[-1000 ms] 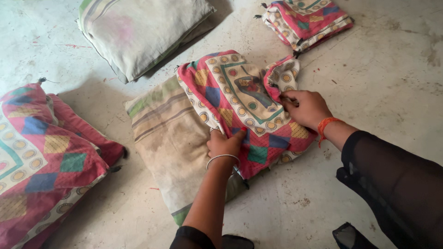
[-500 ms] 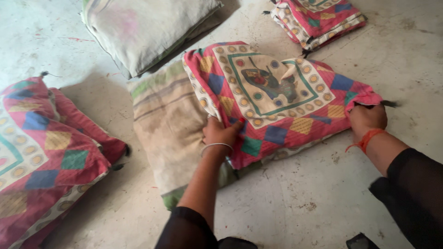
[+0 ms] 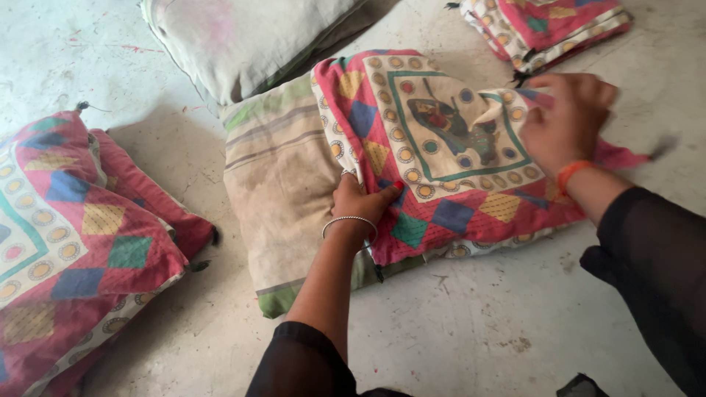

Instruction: The person folds a patterned pillowcase, smooths it, and places it aside. They then pick up a second pillowcase, unfold it, and begin folding it over a pillow insert.

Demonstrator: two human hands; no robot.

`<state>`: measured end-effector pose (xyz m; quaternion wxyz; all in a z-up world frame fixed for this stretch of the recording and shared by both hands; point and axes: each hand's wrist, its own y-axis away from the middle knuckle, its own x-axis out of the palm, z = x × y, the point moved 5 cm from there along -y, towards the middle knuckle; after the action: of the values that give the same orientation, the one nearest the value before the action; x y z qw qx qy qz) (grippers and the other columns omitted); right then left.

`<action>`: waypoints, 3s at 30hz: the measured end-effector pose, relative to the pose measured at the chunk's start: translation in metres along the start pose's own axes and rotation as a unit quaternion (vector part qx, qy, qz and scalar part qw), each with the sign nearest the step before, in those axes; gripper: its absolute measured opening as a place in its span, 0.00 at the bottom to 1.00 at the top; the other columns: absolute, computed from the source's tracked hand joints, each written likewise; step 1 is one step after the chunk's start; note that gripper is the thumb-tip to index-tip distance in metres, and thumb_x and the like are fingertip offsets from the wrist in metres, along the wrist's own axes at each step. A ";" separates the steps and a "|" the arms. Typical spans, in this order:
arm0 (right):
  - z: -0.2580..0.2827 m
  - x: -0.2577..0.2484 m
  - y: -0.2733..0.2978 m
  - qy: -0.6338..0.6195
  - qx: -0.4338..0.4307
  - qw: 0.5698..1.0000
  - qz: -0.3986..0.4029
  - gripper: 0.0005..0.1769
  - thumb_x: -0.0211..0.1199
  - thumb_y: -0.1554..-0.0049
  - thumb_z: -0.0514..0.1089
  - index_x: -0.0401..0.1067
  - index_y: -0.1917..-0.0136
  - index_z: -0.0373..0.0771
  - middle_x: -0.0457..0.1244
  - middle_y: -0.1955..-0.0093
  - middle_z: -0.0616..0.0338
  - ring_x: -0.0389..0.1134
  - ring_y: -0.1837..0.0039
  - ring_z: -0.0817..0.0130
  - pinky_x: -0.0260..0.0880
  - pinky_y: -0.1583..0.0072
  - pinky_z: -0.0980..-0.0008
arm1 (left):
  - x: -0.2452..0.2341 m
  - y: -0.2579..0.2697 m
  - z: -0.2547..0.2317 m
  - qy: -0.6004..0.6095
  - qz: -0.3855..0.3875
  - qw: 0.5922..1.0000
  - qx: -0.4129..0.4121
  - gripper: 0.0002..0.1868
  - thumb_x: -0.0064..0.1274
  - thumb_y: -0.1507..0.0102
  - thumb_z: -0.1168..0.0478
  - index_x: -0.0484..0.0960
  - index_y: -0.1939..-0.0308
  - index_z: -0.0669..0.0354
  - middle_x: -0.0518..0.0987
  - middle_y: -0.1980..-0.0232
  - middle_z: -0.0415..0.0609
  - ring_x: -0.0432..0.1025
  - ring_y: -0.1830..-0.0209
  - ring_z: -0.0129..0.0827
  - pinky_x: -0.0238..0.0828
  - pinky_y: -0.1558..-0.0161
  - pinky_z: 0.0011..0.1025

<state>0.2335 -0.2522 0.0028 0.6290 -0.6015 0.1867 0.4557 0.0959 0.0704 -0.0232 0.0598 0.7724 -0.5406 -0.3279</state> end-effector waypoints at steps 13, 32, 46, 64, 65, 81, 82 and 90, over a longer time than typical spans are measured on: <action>0.016 0.110 -0.050 -0.062 0.029 0.970 0.232 0.32 0.66 0.43 0.52 0.68 0.28 0.39 0.65 0.37 0.39 0.67 0.38 0.41 0.67 0.38 0.50 | 0.006 -0.009 0.006 -0.008 -0.016 1.000 0.008 0.39 0.73 0.54 0.47 0.74 0.48 0.64 0.76 0.42 0.60 0.72 0.42 0.53 0.70 0.41 0.45; -0.047 0.132 -0.100 -0.045 0.015 0.960 0.275 0.35 0.79 0.47 0.59 0.75 0.39 0.31 0.70 0.56 0.46 0.72 0.61 0.57 0.73 0.60 0.59 | 0.016 -0.006 0.006 -0.010 -0.012 1.000 -0.001 0.38 0.70 0.48 0.49 0.70 0.39 0.54 0.66 0.35 0.55 0.58 0.33 0.55 0.60 0.34 0.48; -0.093 0.148 -0.094 0.035 0.096 0.989 0.106 0.27 0.57 0.30 0.54 0.79 0.56 0.28 0.68 0.60 0.34 0.71 0.57 0.40 0.71 0.50 0.49 | 0.016 -0.006 0.005 -0.014 -0.010 1.000 0.009 0.40 0.71 0.48 0.50 0.69 0.37 0.53 0.65 0.35 0.55 0.58 0.34 0.55 0.57 0.33 0.48; -0.085 0.130 -0.116 -0.098 0.222 0.801 0.548 0.25 0.66 0.41 0.53 0.72 0.43 0.29 0.70 0.55 0.41 0.73 0.56 0.49 0.76 0.53 0.47 | 0.015 -0.004 0.003 -0.017 -0.009 1.000 0.013 0.40 0.70 0.47 0.51 0.68 0.35 0.51 0.64 0.33 0.56 0.57 0.33 0.57 0.57 0.33 0.48; -0.086 0.127 -0.116 -0.103 0.223 0.802 0.544 0.25 0.66 0.41 0.53 0.71 0.42 0.28 0.69 0.54 0.41 0.73 0.55 0.49 0.76 0.52 0.47 | 0.015 -0.004 0.003 -0.016 -0.009 1.000 0.013 0.41 0.70 0.47 0.51 0.67 0.34 0.51 0.64 0.33 0.56 0.57 0.33 0.57 0.57 0.33 0.48; -0.080 0.124 -0.114 -0.173 0.241 0.786 0.543 0.26 0.65 0.43 0.45 0.65 0.39 0.24 0.69 0.46 0.36 0.74 0.47 0.49 0.76 0.47 0.46 | 0.014 0.000 0.000 -0.023 -0.016 0.999 0.024 0.41 0.69 0.46 0.49 0.67 0.34 0.53 0.65 0.34 0.57 0.58 0.33 0.56 0.56 0.33 0.47; -0.077 0.126 -0.110 -0.178 0.240 0.775 0.557 0.26 0.65 0.43 0.44 0.65 0.39 0.23 0.69 0.45 0.36 0.74 0.46 0.49 0.76 0.47 0.46 | 0.014 0.000 0.000 -0.023 -0.014 0.999 0.021 0.40 0.69 0.46 0.49 0.67 0.35 0.54 0.65 0.34 0.57 0.57 0.33 0.56 0.56 0.33 0.47; -0.063 0.135 -0.088 -0.218 0.244 0.720 0.613 0.28 0.65 0.44 0.40 0.62 0.37 0.21 0.68 0.41 0.33 0.74 0.42 0.48 0.76 0.44 0.45 | 0.011 0.000 -0.003 -0.019 -0.014 0.999 0.021 0.41 0.69 0.47 0.51 0.67 0.34 0.51 0.64 0.33 0.57 0.57 0.33 0.56 0.57 0.33 0.47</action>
<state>0.3929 -0.2511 -0.0643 0.3607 -0.0659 0.4767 0.7989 0.0993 0.0595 -0.0261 0.0283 0.7748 -0.5373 -0.3320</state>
